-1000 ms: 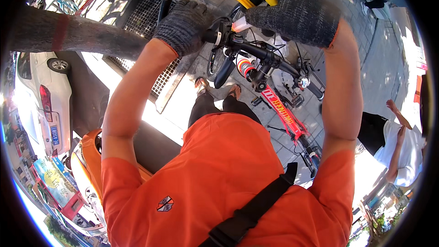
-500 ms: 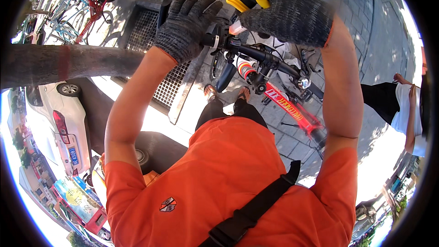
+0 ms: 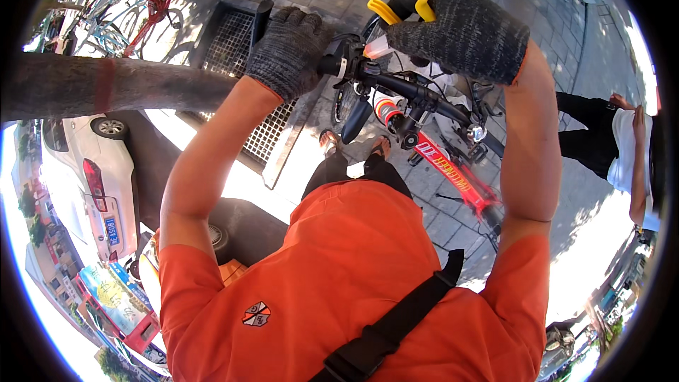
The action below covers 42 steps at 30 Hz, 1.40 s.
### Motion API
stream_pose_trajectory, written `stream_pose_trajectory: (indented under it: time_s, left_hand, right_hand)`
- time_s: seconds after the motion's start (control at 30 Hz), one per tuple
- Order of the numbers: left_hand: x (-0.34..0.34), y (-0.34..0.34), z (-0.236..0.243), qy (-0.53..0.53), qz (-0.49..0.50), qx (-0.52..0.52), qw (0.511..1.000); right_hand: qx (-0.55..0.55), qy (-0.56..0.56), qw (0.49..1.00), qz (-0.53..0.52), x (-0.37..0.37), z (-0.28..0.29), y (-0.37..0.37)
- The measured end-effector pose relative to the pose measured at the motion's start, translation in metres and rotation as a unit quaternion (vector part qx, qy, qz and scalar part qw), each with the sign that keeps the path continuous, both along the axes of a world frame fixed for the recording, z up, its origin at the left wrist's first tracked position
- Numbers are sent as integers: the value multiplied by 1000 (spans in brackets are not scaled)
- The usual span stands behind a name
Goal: The person applies lubricant from a syringe to the bicycle's handlebar brake lever and cable housing. They then enter a shop to retrieve a package and return to the bicycle to continue applying lubricant to the handlebar components.
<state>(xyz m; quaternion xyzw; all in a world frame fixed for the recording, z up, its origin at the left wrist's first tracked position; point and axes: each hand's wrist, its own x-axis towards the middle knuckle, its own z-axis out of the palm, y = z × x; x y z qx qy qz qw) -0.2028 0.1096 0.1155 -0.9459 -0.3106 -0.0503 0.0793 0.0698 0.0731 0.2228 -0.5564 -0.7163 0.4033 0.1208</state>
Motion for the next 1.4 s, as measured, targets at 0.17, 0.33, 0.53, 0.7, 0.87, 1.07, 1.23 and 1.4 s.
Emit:
stream_pose_trajectory:
  time_s: [0.17,0.33,0.53,0.7,0.87,1.07,1.23,1.4]
  left_hand:
    - [2,-8,-4,-29,21,43,998]
    - [3,-10,6,108,86,-79,987]
    - [-1,-16,6,109,105,-65,986]
    - [-9,-24,-10,-70,19,64,995]
    - [-3,-21,-3,94,105,-67,988]
    - [-4,-25,9,118,128,-106,979]
    - [-21,-37,-11,-109,44,42,992]
    - [-15,-34,-11,3,95,-18,995]
  right_hand:
    - [2,5,1000,-17,-3,2,-9]
    - [-10,22,1000,-14,-5,-9,-6]
    - [34,-9,999,-4,-9,-14,-10]
    - [43,-18,999,-9,-11,-14,-13]
    - [22,-40,999,6,-16,-7,-11]
    - [45,-38,998,10,-18,-9,-13]
    - [101,-40,994,13,-17,-12,-20]
    - [7,-20,1000,-5,-23,2,-18]
